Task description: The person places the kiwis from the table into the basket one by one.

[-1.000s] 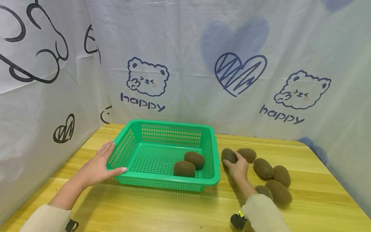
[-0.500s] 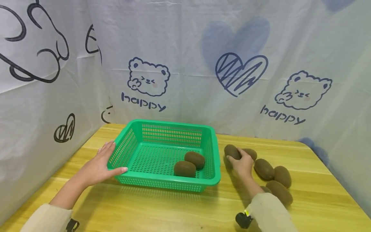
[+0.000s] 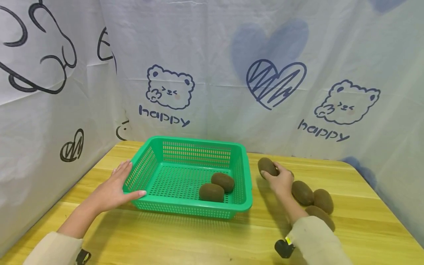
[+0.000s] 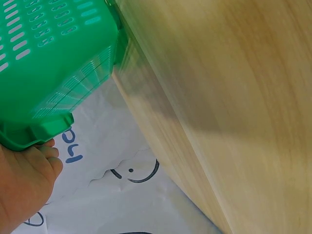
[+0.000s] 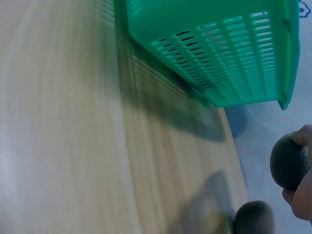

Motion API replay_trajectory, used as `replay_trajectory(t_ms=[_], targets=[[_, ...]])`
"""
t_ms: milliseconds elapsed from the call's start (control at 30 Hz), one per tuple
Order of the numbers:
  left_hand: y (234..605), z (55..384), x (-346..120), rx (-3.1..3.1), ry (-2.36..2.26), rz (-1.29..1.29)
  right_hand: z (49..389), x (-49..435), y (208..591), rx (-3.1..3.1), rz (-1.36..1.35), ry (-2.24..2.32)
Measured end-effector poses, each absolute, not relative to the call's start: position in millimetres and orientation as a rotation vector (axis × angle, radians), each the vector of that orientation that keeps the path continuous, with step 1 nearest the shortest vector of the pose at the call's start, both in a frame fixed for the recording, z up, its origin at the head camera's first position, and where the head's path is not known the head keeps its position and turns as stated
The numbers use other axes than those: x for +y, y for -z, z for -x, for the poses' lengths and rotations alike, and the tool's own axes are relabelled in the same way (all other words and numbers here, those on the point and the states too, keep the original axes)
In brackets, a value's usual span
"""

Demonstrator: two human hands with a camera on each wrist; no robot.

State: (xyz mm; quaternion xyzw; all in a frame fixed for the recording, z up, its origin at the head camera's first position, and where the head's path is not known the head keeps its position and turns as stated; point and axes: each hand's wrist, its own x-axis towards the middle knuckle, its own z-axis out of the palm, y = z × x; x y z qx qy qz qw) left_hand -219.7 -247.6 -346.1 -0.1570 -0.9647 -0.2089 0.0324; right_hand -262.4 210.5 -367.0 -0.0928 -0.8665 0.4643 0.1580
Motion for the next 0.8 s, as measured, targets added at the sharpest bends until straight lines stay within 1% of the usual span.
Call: replay_trajectory(t_ms=[600, 800], targets=[[346, 220, -248, -2.967, 0.656, 0.488, 257, 196, 328, -2.527, 0.254, -1.261], [346, 219, -248, -2.971, 0.654, 0.483, 255, 187, 321, -2.485, 0.165, -1.359]])
